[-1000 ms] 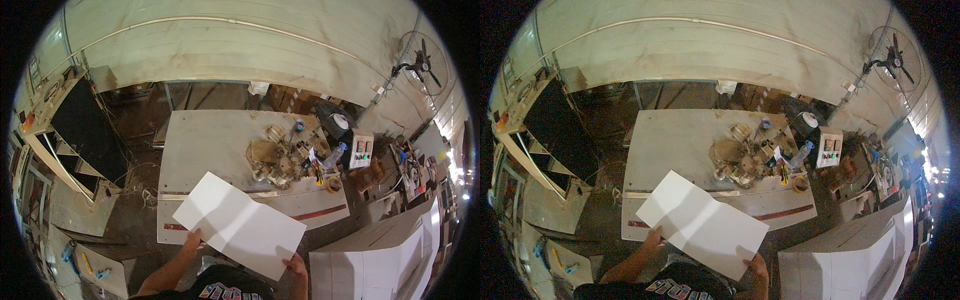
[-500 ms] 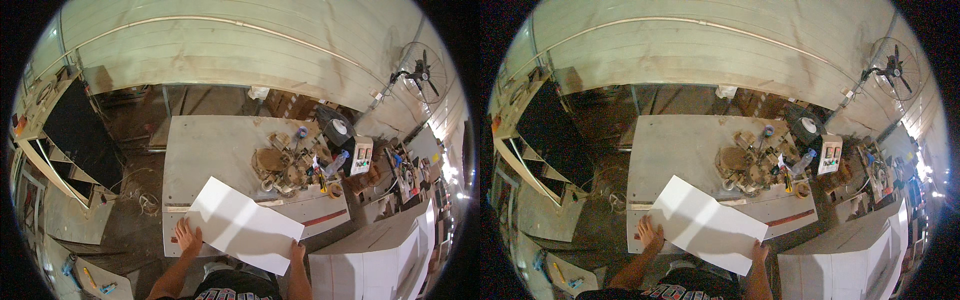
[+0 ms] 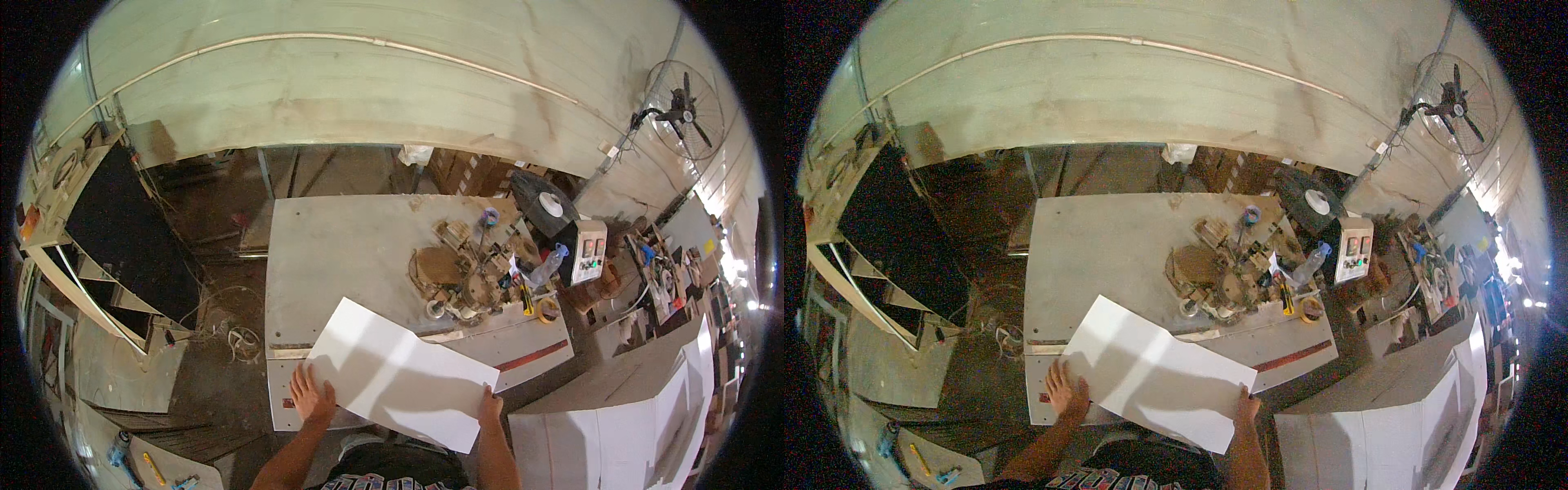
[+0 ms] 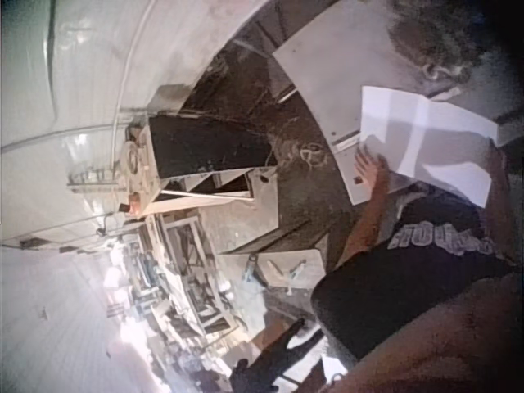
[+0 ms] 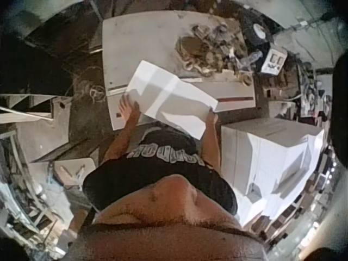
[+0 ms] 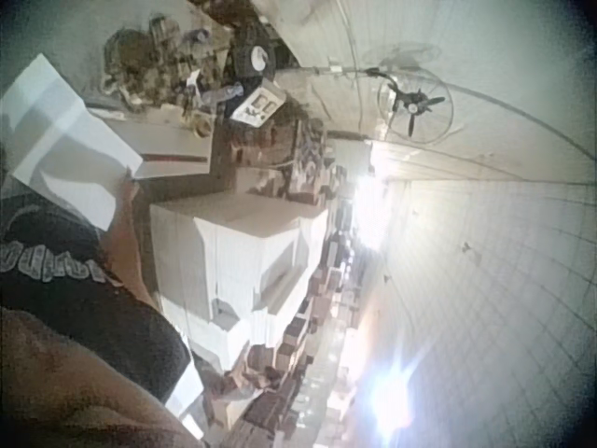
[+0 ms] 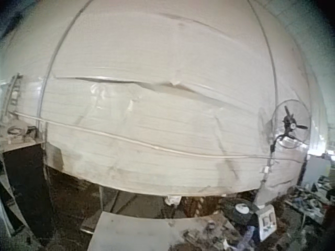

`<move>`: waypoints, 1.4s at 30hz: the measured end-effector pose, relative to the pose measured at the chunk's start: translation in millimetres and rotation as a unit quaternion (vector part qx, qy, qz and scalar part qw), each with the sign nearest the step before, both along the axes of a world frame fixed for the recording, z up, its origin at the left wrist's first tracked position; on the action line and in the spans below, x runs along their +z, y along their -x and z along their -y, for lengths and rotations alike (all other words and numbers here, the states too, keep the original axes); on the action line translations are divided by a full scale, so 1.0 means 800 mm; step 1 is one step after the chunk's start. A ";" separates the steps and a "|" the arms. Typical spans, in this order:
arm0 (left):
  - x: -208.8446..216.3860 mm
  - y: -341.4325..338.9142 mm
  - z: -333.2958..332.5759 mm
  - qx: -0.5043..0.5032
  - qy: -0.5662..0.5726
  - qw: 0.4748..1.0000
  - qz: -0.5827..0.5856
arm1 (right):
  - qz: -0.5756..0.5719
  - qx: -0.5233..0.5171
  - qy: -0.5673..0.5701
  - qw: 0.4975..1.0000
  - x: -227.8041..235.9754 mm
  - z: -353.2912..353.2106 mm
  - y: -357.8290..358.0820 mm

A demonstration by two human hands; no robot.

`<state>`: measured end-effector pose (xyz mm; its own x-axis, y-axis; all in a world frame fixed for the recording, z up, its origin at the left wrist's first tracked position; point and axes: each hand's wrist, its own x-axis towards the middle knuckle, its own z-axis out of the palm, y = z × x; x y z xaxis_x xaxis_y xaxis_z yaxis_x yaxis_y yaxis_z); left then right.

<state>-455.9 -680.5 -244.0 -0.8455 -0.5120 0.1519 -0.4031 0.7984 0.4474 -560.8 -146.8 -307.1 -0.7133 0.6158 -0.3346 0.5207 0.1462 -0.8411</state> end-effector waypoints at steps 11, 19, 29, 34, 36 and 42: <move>0.004 0.007 0.000 0.025 -0.025 0.999 -0.016 | -0.016 0.116 0.172 0.978 0.010 -0.009 -0.048; -0.016 0.034 -0.015 0.155 -0.039 0.986 -0.041 | 0.119 0.178 0.131 0.968 -0.020 -0.033 -0.117; -0.017 0.023 -0.221 0.287 -0.039 0.957 0.001 | 0.051 0.223 0.070 0.971 0.034 -0.212 -0.105; -0.013 0.017 -0.362 0.256 -0.035 0.966 0.009 | -0.002 0.221 0.147 0.964 0.001 -0.371 -0.109; -0.010 0.027 -0.414 0.237 -0.055 0.970 0.020 | 0.000 0.204 0.129 0.971 -0.011 -0.432 -0.112; -0.003 0.055 -0.510 0.199 -0.092 0.976 0.011 | -0.052 0.172 0.175 0.968 0.011 -0.524 -0.090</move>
